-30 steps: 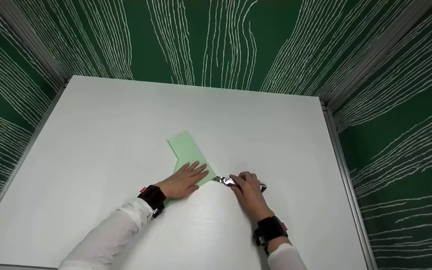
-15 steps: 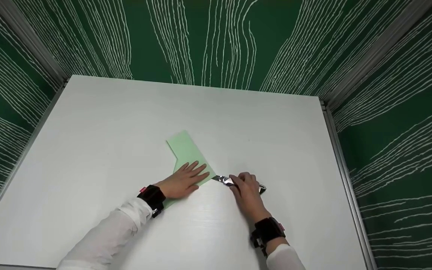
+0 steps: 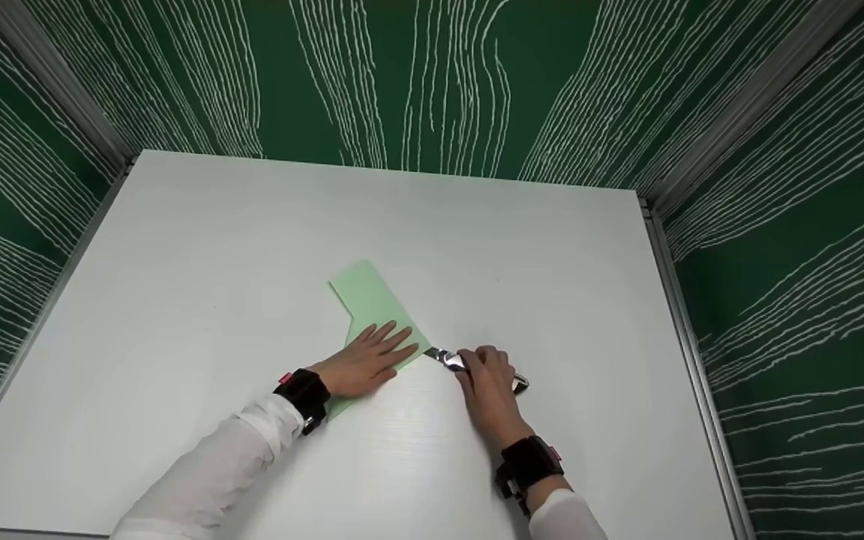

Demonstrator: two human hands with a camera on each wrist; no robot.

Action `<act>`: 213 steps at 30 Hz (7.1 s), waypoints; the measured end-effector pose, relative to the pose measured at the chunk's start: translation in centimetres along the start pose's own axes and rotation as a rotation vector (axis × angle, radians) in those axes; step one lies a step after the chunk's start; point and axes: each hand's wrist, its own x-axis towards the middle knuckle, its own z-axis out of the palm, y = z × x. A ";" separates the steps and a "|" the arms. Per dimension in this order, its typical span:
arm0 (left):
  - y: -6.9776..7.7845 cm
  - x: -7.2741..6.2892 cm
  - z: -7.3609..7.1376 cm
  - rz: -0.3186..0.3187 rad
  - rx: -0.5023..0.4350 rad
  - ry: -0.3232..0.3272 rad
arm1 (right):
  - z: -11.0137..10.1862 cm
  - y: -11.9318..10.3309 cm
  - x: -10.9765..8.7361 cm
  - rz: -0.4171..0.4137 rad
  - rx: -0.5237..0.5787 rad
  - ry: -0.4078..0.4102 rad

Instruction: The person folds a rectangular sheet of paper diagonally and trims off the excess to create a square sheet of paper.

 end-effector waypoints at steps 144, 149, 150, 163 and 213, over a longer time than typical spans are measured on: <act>-3.5 -0.1 -1.5 0.115 -0.201 -0.035 | 0.3 0.0 1.6 -0.140 -0.003 -0.046; -3.1 -0.3 -1.8 0.029 -0.263 -0.007 | 0.2 0.0 1.3 -0.132 -0.011 -0.050; -2.9 -0.3 -1.8 -0.007 -0.250 0.002 | 0.2 0.0 1.2 -0.132 -0.013 -0.046; -2.2 0.2 -2.8 -0.108 -0.138 -0.048 | 0.0 -0.5 0.5 -0.166 -0.009 -0.039; -1.5 1.3 -1.9 0.096 -0.068 -0.099 | 0.4 -1.2 0.4 -0.050 -0.030 -0.010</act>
